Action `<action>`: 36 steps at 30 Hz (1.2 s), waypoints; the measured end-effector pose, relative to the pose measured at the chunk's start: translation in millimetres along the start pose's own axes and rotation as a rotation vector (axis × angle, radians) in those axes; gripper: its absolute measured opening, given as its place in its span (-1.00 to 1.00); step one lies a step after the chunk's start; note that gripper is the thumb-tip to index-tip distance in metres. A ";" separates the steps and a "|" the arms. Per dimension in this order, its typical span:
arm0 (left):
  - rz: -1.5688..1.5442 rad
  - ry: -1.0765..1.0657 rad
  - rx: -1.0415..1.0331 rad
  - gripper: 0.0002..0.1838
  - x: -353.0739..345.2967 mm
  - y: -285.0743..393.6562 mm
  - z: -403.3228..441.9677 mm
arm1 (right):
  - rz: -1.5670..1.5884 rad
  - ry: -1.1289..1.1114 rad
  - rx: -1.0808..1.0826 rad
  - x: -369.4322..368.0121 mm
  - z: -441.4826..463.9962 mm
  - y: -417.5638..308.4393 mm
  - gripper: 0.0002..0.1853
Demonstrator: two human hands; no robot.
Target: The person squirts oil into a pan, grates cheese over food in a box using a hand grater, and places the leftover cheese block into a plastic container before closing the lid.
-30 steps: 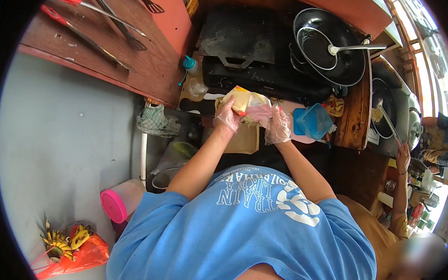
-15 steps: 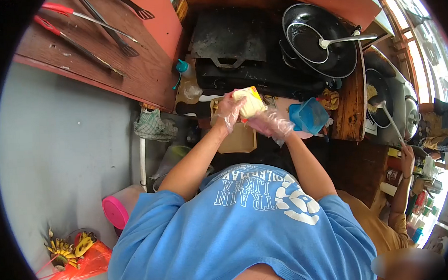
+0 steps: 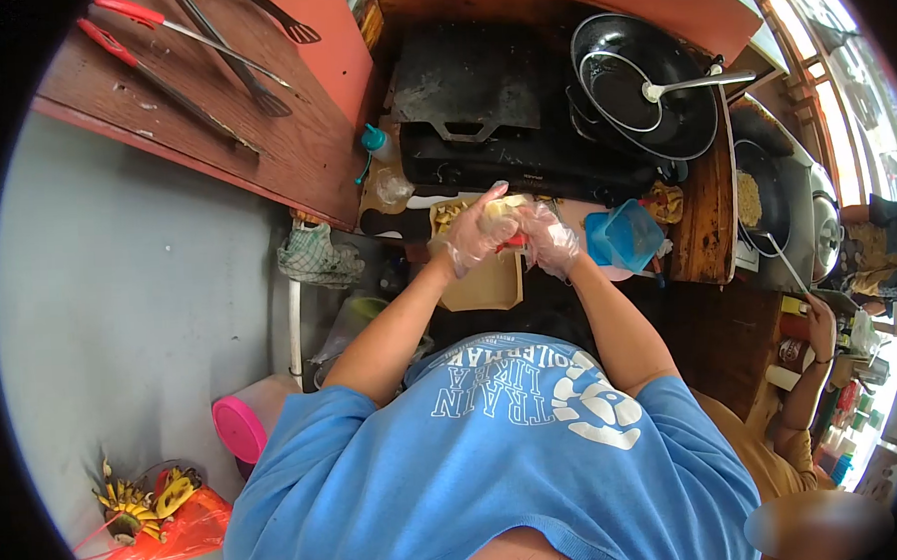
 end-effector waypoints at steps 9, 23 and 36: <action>-0.322 -0.161 0.270 -0.39 28.3 -33.5 14.8 | 0.147 -0.051 -0.169 32.9 54.4 19.9 -0.70; -0.788 -0.033 0.413 -0.47 42.1 -25.4 -4.4 | 0.262 -0.228 -0.047 69.5 30.1 -0.2 -0.73; -0.865 0.299 0.483 -0.56 69.5 -58.7 1.2 | 0.593 0.113 0.136 86.6 -13.6 -19.8 -0.39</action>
Point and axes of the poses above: each hand's wrist, its own z-axis towards the middle knuckle, its own x-axis out of the back of the hand, y = z × x, the point moved 5 cm from there along z, towards the middle knuckle, and after that the axes turned 5 degrees about y, right-handed, at the moved point
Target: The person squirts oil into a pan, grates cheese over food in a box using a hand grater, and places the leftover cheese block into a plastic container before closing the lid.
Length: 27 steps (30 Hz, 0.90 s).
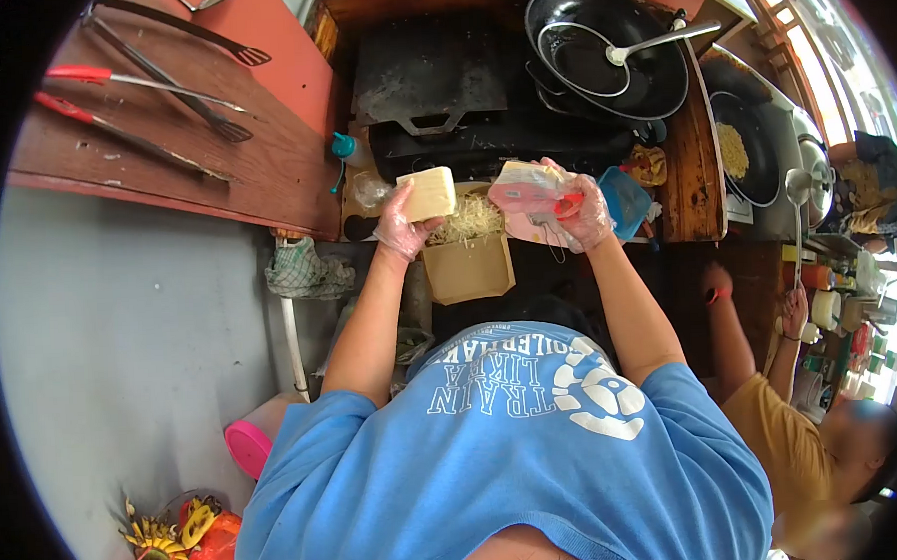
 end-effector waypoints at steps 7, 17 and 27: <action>0.012 0.090 0.009 -0.62 25.2 -16.0 6.8 | -0.548 -0.045 0.157 -10.6 27.3 33.1 -0.69; 0.057 0.107 0.011 -0.59 34.1 -18.6 -6.1 | -0.683 0.468 0.667 30.2 -43.0 -71.3 -0.66; 0.112 0.093 0.071 -0.58 26.7 -29.3 -12.9 | -2.079 0.527 0.578 157.6 -15.5 -117.7 -0.61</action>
Point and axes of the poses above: each hand's wrist, its own z-axis towards the middle knuckle, its own x-axis out of the back of the hand, y = z × x, the point moved 5 cm from there along z, towards the middle knuckle, and after that the axes turned 5 degrees about y, right-handed, at the moved point
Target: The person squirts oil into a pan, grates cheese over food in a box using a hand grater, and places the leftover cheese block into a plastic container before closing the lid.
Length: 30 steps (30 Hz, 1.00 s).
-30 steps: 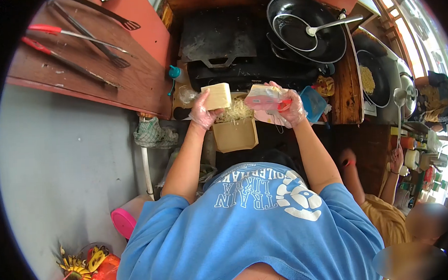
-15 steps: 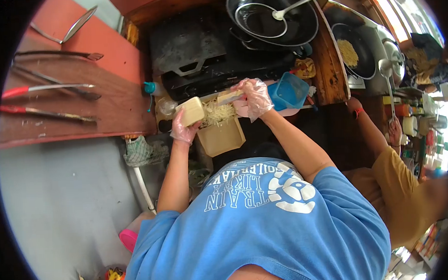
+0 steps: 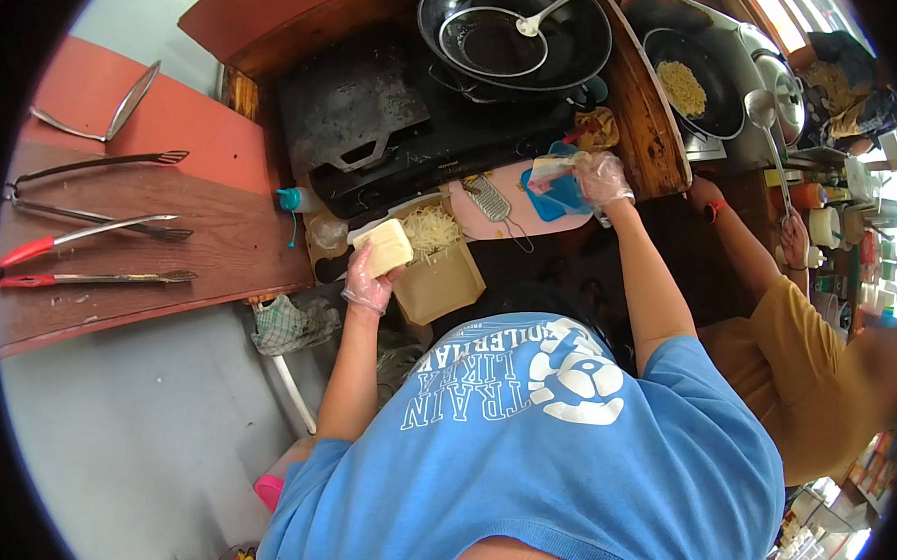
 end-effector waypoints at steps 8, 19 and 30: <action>0.036 0.002 -0.016 -0.56 -10.4 -2.5 0.0 | -0.417 0.184 -0.035 30.3 -6.5 -27.8 -0.72; 0.206 -0.155 0.044 -0.58 -53.2 1.4 -12.3 | 0.218 0.417 0.137 93.6 -16.5 -89.7 -0.76; 1.058 -0.222 -0.335 -0.02 -145.8 12.6 -30.9 | 1.463 -0.640 -0.532 -12.2 -63.5 -213.0 -0.62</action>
Point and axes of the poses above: each hand's wrist, its own z-axis towards the middle knuckle, its own x-axis out of the back of the hand, y = z × x, the point moved 5 cm from there along z, towards the middle knuckle, and after that the axes turned 5 degrees about y, right-handed, at the moved point
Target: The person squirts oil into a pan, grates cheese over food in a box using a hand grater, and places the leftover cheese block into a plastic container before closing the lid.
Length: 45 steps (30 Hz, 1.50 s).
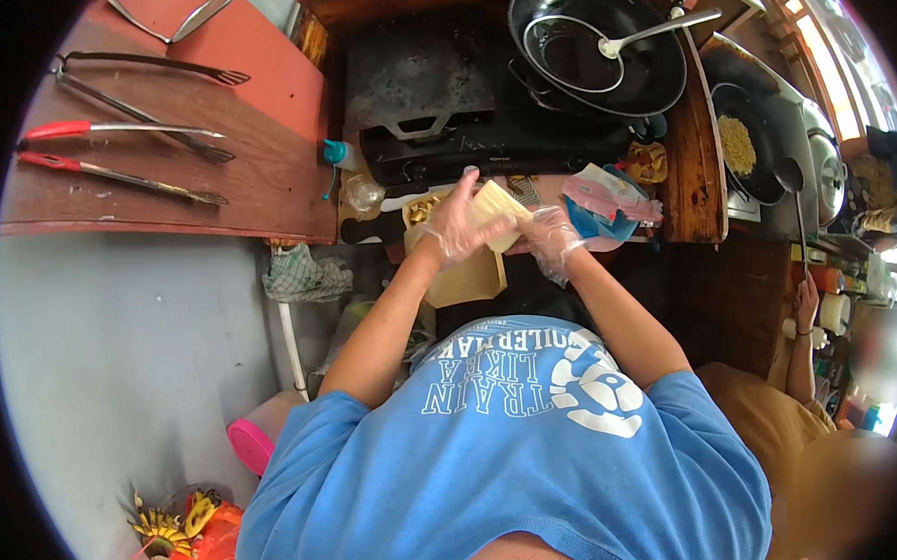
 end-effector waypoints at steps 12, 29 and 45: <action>-0.002 0.147 0.065 0.06 4.5 -52.4 -34.0 | -0.669 -0.209 0.522 -15.4 15.1 17.6 -0.60; -1.413 -0.042 0.097 -0.18 50.1 -91.8 -56.3 | -1.771 0.529 0.182 77.6 68.7 87.8 -0.42; 0.644 0.169 -0.195 0.12 31.2 -69.9 -47.1 | -1.720 -0.222 0.492 -60.9 10.6 17.6 -0.66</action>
Point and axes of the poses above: each hand's wrist, its own z-axis towards the middle knuckle, its own x-axis out of the back of the hand, y = z × x, the point moved 5 cm from there along z, towards the middle knuckle, and after that the axes turned 5 degrees about y, right-handed, at the moved point
